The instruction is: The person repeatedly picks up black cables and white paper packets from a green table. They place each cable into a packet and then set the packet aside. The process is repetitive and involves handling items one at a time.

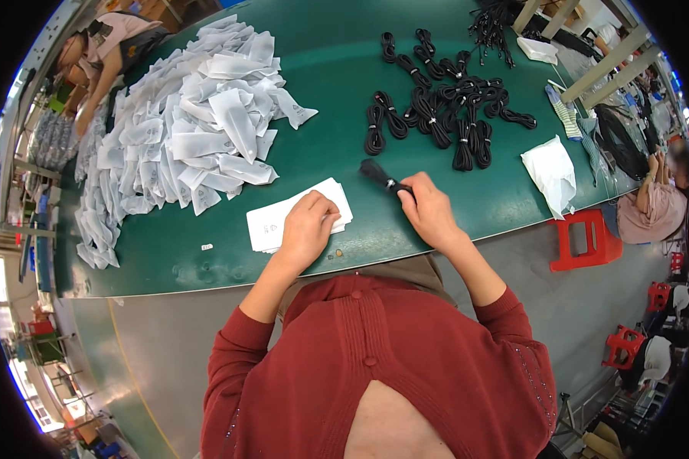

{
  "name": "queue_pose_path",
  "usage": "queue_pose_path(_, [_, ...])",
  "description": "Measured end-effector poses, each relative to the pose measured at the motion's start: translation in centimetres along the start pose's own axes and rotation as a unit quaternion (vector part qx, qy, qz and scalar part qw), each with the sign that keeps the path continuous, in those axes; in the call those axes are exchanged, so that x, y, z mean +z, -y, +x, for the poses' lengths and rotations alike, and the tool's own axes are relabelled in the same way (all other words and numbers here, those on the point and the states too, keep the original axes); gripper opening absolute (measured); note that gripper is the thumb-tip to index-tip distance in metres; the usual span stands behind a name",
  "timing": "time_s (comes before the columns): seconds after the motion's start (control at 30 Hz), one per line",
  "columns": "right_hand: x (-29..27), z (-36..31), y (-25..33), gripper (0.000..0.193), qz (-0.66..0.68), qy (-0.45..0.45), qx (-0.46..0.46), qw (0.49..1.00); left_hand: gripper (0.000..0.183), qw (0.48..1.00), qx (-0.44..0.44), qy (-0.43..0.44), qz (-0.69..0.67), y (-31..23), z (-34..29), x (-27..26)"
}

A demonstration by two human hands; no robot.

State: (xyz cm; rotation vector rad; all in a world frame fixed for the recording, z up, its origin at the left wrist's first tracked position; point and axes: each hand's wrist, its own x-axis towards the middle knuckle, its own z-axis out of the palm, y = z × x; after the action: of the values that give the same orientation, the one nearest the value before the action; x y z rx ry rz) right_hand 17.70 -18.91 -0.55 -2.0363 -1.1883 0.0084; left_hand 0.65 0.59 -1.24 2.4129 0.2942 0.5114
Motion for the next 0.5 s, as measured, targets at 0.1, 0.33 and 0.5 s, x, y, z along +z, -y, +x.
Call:
queue_pose_path(0.1, [0.0, -0.3, 1.5, 0.015, 0.107, 0.047, -0.013, 0.993, 0.009, 0.997, -0.043, -0.042, -0.057, -0.4, -0.2, 0.1])
queue_pose_path(0.33, [-0.5, -0.4, 2.5, 0.014, 0.088, 0.108, -0.064, 0.988, 0.007, 0.966, -0.134, -0.077, -0.208, -0.2, -0.8, -0.3])
queue_pose_path(0.5, [-0.4, 0.5, 2.3, 0.017, 0.144, 0.172, -0.078, 0.971, 0.007, 0.976, -0.059, -0.051, -0.205, -1.2, -0.6, -0.9])
